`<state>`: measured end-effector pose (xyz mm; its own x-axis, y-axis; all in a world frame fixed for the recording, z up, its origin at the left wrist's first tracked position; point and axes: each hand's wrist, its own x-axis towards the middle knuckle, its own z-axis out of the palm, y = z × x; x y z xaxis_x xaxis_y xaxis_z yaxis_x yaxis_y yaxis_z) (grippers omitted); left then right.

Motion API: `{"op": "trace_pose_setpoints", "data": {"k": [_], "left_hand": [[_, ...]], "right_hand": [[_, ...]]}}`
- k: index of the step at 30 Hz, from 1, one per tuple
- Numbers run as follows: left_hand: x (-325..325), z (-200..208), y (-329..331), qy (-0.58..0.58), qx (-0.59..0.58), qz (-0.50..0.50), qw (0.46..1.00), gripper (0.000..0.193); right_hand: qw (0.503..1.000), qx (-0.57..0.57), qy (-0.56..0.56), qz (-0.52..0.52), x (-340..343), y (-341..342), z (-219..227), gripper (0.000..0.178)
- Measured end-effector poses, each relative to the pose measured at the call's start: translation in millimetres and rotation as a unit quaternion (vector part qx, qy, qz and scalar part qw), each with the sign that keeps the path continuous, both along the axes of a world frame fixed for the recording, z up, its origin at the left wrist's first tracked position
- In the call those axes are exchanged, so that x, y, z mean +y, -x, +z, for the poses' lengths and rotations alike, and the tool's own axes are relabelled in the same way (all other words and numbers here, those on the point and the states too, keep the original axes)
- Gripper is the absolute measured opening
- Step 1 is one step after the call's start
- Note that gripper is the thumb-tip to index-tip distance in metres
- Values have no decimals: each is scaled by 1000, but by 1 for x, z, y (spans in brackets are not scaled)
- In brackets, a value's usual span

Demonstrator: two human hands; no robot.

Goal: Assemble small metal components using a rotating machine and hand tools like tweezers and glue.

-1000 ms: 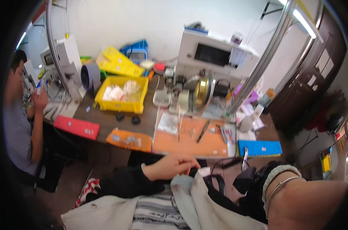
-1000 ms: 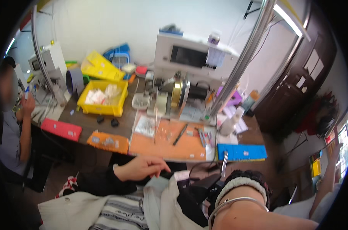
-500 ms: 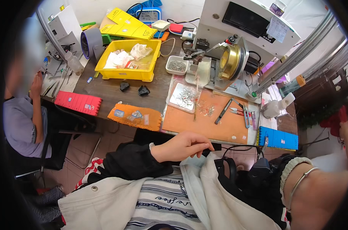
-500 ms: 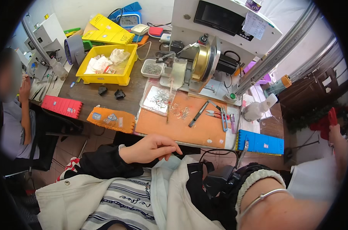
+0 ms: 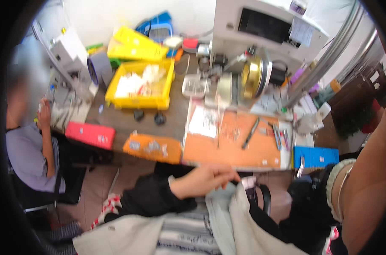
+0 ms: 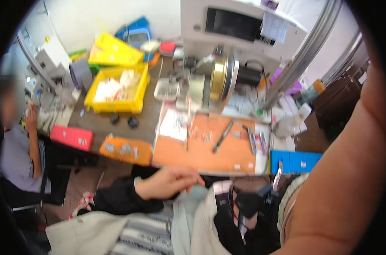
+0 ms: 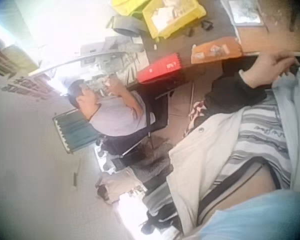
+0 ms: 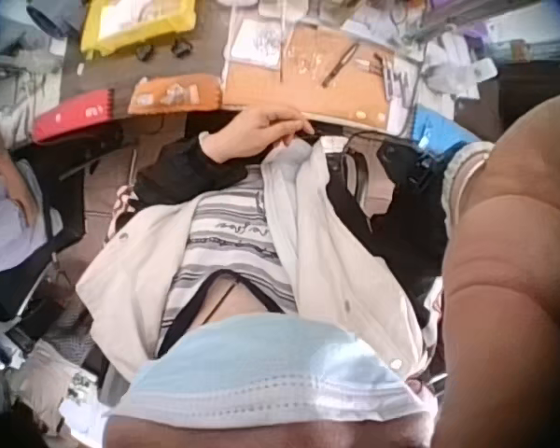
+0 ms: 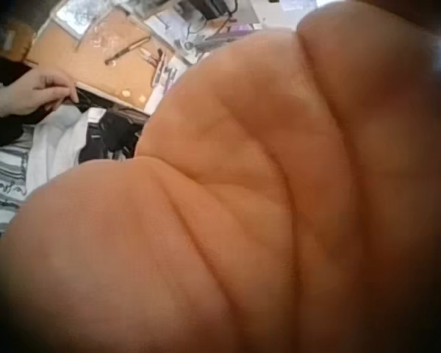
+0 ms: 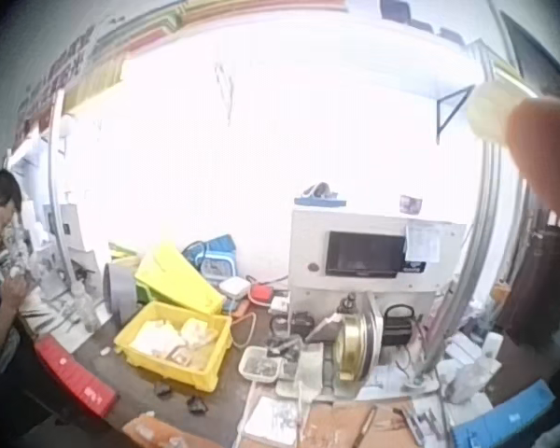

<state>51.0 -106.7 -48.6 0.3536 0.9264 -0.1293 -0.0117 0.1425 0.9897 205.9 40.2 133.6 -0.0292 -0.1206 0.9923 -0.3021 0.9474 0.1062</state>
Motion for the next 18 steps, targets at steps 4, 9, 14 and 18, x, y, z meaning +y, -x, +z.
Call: {"op": "trace_pose_setpoints", "data": {"k": [4,9,14,18], "left_hand": [[-18,-4,0,-28,45,-5,999,25],[-25,-5,-6,-64,1,40,997,18],[-11,7,-2,17,11,7,1000,21],[-9,-10,1,59,-12,10,998,19]], "right_hand": [[990,85,-107,-32,29,11,36,55],[960,134,-234,-68,65,-6,88,56],[979,83,-181,-43,69,-1,51,57],[977,97,-180,-61,78,-1,53,57]]}}
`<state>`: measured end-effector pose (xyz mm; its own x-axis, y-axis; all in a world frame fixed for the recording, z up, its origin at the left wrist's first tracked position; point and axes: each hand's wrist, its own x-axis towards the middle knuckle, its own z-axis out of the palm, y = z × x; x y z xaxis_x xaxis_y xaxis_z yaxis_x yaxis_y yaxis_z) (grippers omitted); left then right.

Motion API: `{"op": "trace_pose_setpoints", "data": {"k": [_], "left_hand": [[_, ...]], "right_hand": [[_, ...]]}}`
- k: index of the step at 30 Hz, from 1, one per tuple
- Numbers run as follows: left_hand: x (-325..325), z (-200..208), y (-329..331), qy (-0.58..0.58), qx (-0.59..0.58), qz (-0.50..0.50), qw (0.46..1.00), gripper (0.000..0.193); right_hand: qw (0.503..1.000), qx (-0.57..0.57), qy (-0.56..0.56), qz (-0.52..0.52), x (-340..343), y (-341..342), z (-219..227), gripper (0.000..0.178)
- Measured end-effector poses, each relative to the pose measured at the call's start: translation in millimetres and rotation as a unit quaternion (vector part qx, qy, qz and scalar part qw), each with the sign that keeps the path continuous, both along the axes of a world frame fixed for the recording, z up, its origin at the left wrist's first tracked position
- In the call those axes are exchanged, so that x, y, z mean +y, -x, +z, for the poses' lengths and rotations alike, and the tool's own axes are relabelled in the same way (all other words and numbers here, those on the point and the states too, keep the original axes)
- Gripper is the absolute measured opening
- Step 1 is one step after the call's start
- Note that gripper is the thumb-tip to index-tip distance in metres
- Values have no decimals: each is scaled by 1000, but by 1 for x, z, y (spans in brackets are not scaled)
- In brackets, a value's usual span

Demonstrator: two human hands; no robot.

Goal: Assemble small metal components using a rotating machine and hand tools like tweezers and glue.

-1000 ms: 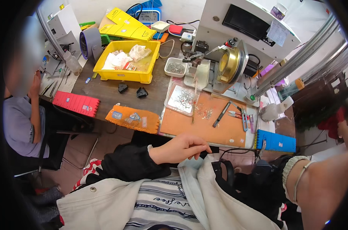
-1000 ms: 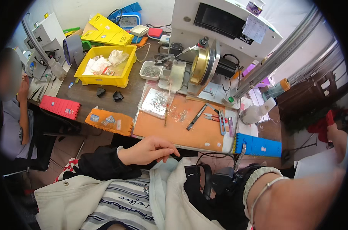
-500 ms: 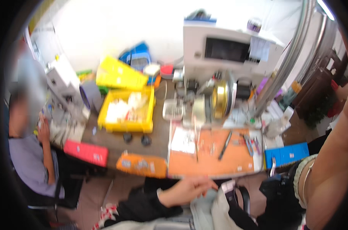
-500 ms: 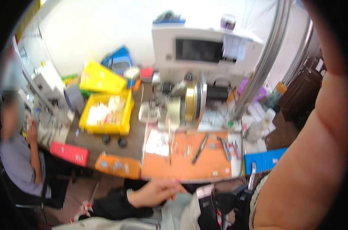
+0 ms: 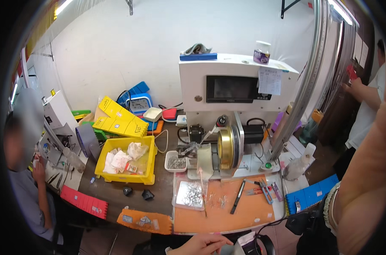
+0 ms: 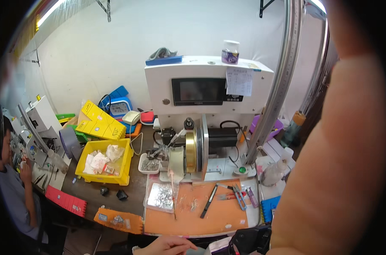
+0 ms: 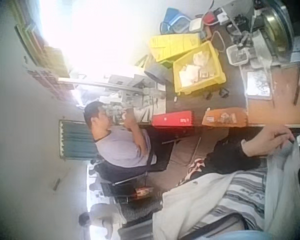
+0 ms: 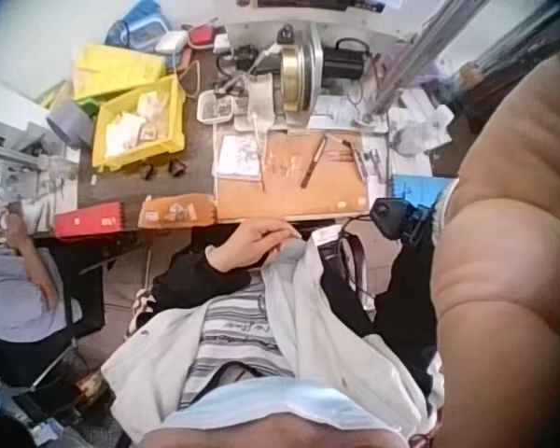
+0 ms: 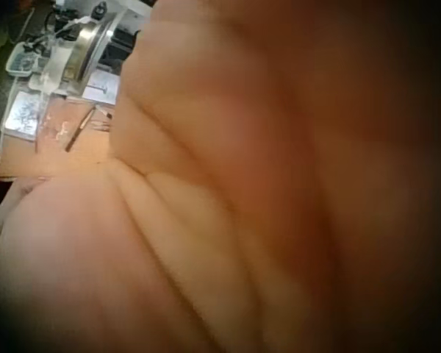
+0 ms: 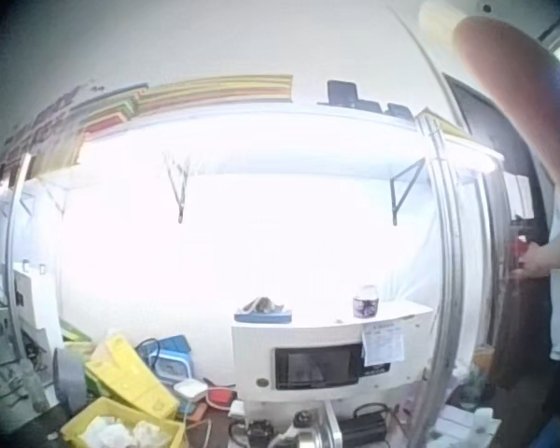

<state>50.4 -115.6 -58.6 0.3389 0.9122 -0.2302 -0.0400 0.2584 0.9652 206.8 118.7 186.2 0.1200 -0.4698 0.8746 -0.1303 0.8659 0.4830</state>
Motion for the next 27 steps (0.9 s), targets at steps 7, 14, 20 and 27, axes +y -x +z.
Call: {"op": "trace_pose_setpoints", "data": {"k": [7,14,20,27], "left_hand": [[5,-6,-5,-26,21,-62,997,24],[15,-6,-6,-66,29,-39,997,23],[3,-11,-13,-34,9,-37,999,23],[9,-19,-20,-50,42,-38,997,27]], "right_hand": [[993,-51,109,3,-35,-16,-37,58],[972,-96,213,-15,-85,-39,-59,60],[978,-96,175,-54,-104,-58,-32,61],[754,-152,633,84,-100,-56,-136,75]]}}
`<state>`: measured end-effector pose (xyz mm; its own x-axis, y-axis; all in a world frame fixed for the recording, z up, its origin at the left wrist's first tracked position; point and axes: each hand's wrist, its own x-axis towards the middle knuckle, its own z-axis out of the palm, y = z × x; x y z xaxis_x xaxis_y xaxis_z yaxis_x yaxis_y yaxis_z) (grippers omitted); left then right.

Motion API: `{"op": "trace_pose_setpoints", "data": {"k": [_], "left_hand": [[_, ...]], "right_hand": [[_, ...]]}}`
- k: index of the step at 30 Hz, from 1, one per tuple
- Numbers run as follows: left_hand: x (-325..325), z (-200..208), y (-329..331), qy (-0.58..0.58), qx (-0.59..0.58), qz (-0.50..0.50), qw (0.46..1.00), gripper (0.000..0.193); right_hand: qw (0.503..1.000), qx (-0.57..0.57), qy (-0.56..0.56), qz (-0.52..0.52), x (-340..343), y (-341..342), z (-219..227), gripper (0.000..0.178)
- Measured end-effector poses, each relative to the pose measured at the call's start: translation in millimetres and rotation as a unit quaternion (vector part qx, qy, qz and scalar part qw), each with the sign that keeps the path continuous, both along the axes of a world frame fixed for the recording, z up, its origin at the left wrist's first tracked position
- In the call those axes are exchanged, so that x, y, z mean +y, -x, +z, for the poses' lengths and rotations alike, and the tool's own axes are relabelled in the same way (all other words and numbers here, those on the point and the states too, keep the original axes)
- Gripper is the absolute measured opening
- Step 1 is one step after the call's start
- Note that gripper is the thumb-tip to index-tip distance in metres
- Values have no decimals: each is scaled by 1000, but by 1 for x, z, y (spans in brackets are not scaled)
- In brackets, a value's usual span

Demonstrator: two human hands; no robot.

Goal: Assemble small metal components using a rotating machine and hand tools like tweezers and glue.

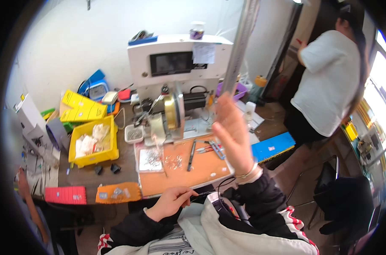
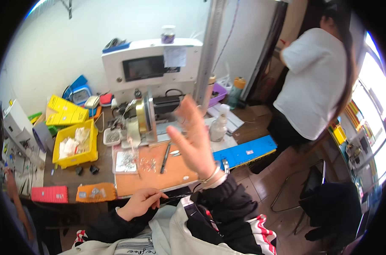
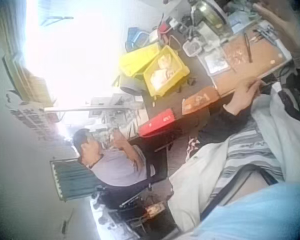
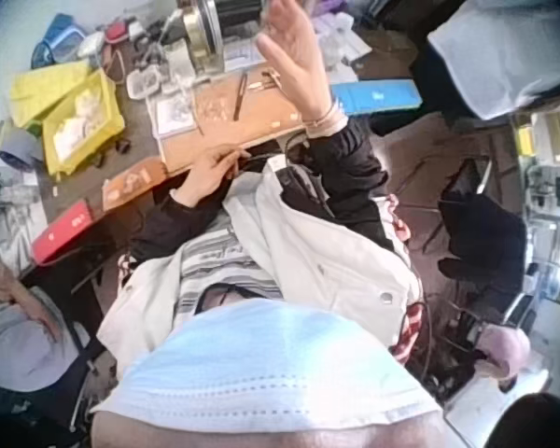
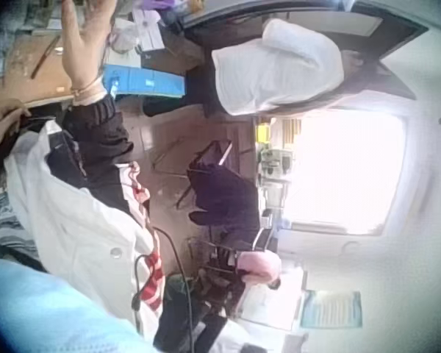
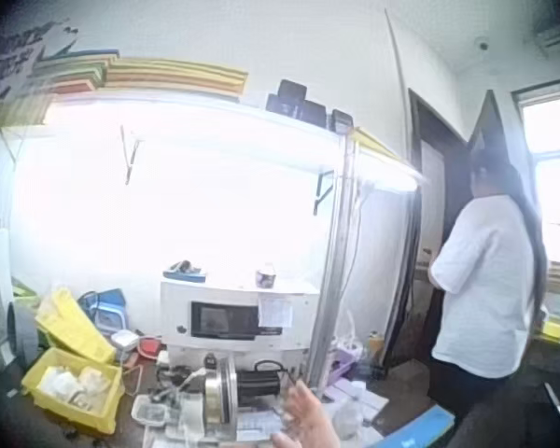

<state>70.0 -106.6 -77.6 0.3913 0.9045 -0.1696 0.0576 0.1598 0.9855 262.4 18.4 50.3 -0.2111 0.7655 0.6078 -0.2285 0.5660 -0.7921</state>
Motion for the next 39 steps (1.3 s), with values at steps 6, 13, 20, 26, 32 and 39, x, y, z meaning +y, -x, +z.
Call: {"op": "trace_pose_setpoints", "data": {"k": [6,13,20,26,32,39], "left_hand": [[5,3,4,-41,14,-21,999,23],[13,29,13,-186,-84,46,978,51],[38,110,-25,-183,-201,-71,960,40],[39,103,-31,-210,-157,-6,965,20],[54,85,-33,-183,-219,77,955,22],[52,79,-32,-188,-207,82,957,23]], "right_hand": [[964,60,201,161,-41,4,-24,31],[956,38,249,153,-84,10,-50,32],[946,-88,256,179,-97,-2,-82,28],[898,-439,-3,-13,-105,-56,-90,21],[850,-510,30,-127,-111,-125,-125,18],[773,-590,40,-230,-111,-174,-186,18]]}}
